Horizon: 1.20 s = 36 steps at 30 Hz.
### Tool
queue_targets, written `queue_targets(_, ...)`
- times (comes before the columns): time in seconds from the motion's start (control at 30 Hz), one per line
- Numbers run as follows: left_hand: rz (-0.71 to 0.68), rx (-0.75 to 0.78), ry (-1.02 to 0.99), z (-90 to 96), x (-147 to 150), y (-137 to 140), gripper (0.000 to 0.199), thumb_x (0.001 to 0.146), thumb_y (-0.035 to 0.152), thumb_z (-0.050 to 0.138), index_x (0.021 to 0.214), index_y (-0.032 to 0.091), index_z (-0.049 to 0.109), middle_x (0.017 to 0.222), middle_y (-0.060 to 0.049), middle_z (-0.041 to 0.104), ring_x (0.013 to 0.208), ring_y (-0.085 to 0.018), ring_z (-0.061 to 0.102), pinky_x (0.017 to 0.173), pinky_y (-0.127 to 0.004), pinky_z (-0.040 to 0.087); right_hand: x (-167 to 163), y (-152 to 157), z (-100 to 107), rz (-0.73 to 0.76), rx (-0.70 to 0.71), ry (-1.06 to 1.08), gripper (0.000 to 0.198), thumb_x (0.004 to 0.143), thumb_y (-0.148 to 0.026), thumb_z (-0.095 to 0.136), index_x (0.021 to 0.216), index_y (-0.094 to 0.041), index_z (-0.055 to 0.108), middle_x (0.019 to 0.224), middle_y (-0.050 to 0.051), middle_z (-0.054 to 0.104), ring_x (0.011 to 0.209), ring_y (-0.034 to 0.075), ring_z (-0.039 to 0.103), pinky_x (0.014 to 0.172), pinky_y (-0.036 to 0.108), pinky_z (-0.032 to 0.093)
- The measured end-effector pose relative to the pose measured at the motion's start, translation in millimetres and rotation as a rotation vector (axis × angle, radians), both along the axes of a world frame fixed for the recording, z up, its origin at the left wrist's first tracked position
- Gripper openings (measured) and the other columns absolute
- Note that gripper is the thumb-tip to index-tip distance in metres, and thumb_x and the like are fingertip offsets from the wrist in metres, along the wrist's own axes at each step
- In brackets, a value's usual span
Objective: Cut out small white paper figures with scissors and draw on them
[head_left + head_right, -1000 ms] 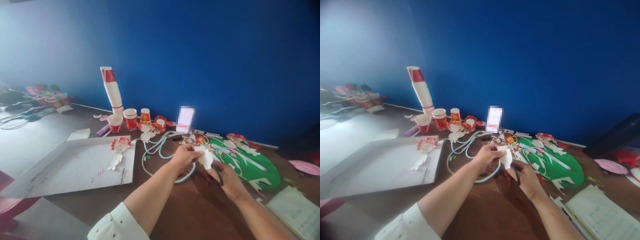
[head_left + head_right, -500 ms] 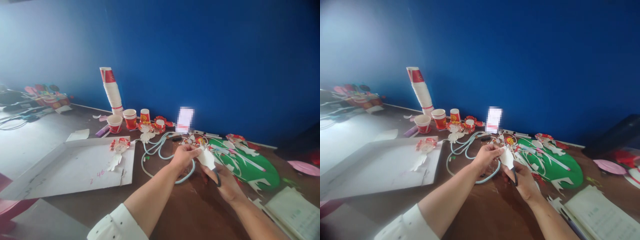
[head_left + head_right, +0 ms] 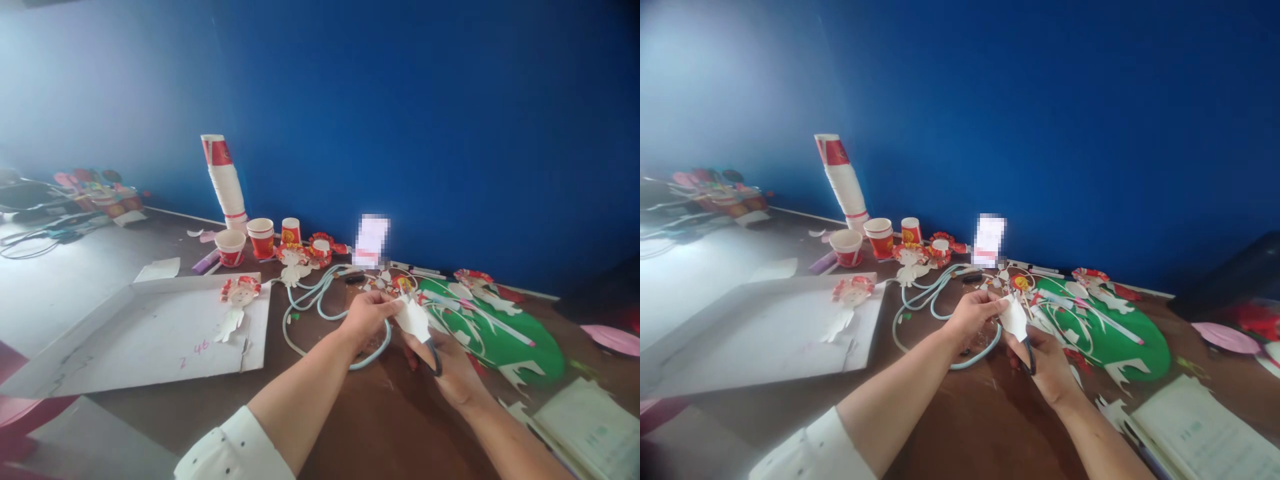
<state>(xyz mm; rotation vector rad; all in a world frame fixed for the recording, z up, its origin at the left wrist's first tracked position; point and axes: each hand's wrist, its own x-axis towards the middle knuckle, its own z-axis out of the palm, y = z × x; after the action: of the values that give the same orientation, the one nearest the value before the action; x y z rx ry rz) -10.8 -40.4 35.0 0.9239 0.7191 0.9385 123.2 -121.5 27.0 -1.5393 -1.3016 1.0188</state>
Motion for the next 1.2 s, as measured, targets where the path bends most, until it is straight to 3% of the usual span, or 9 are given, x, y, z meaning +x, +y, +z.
queue_targets(0.37,-0.018,0.023,0.002,-2.9,0,-1,0.034,0.058,0.039,0.079,0.064,0.013,0.057,0.059,0.000,0.058,0.055,-0.009,0.050,0.061,-0.025,0.038,-2,-1,3,-0.010,-0.018,-0.060,0.041,0.074,-0.056,0.059,0.051,-0.022,0.055,0.050,0.002,0.055,0.054,0.017,0.049,0.054,0.029,0.038)
queue_targets(0.53,-0.032,0.030,0.006,-8.8,2,1,0.036,0.058,0.041,0.079,0.064,0.013,0.057,0.060,-0.001,0.059,0.056,-0.009,0.051,0.061,-0.025,0.038,-3,0,-1,-0.034,-0.042,0.022,0.037,0.072,-0.054,0.063,0.055,-0.022,0.057,0.052,0.001,0.056,0.052,0.016,0.048,0.051,0.029,0.037)
queue_targets(1.2,-0.033,-0.005,0.012,-11.9,2,2,0.034,0.059,0.039,0.078,0.065,0.013,0.057,0.060,-0.001,0.059,0.053,-0.007,0.048,0.058,-0.023,0.036,-4,1,1,-0.059,-0.046,-0.017,0.040,0.066,-0.055,0.067,0.049,-0.020,0.057,0.046,0.000,0.055,0.049,0.014,0.048,0.051,0.027,0.036)
